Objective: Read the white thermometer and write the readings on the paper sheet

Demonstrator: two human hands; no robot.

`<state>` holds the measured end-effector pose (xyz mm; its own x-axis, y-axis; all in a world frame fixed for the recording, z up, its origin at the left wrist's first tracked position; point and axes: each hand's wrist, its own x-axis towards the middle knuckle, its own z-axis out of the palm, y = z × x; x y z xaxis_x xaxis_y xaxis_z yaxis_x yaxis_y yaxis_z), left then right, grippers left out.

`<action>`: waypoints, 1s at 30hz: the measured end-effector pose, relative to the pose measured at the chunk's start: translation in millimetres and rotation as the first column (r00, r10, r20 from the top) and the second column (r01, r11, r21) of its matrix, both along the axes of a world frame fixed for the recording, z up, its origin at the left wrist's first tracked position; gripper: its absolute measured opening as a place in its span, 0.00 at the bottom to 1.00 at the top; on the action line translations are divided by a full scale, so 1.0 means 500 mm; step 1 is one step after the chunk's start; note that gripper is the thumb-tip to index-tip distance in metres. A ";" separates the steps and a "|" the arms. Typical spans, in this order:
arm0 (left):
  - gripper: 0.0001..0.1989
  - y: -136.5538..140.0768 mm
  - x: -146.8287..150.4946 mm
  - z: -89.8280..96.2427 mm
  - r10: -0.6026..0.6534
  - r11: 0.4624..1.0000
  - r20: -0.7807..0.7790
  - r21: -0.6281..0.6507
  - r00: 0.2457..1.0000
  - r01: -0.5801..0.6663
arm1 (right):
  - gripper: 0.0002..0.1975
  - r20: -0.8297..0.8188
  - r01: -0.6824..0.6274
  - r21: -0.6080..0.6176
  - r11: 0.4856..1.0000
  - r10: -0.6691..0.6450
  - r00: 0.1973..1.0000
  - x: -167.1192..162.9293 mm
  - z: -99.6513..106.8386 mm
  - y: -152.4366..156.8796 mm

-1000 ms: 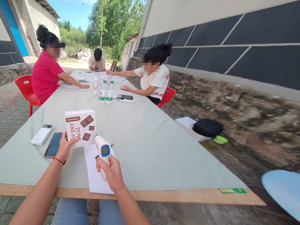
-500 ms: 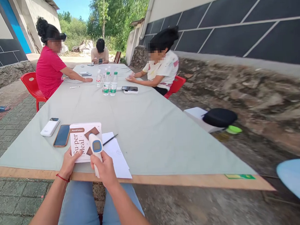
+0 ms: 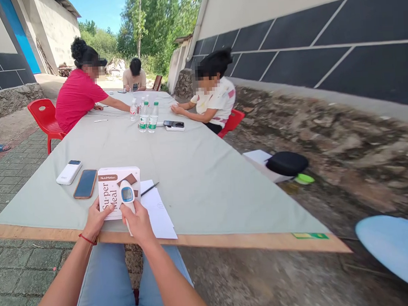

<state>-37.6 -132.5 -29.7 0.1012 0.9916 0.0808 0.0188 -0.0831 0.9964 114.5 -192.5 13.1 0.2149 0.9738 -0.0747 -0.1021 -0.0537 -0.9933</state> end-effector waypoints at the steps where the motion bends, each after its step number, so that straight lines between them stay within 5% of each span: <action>1: 0.31 0.001 -0.001 -0.001 0.001 1.000 -0.008 0.003 1.000 -0.001 | 0.14 -0.001 0.003 -0.001 1.000 -0.003 1.000 -0.001 0.000 0.001; 20: 0.31 0.001 0.001 0.001 -0.002 1.000 0.018 -0.018 1.000 0.003 | 0.12 -0.019 0.032 0.025 0.999 -0.031 0.999 -0.013 -0.009 0.003; 30: 0.30 0.002 0.000 0.001 0.012 1.000 -0.013 0.006 1.000 -0.012 | 0.14 -0.076 -0.013 0.040 0.999 0.016 0.997 -0.010 0.019 -0.010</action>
<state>-37.7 -131.3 -29.3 0.0903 0.9922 0.0858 0.0330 -0.0891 0.9955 109.6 -197.5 22.5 0.1957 0.9793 -0.0522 -0.1775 -0.0170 -0.9840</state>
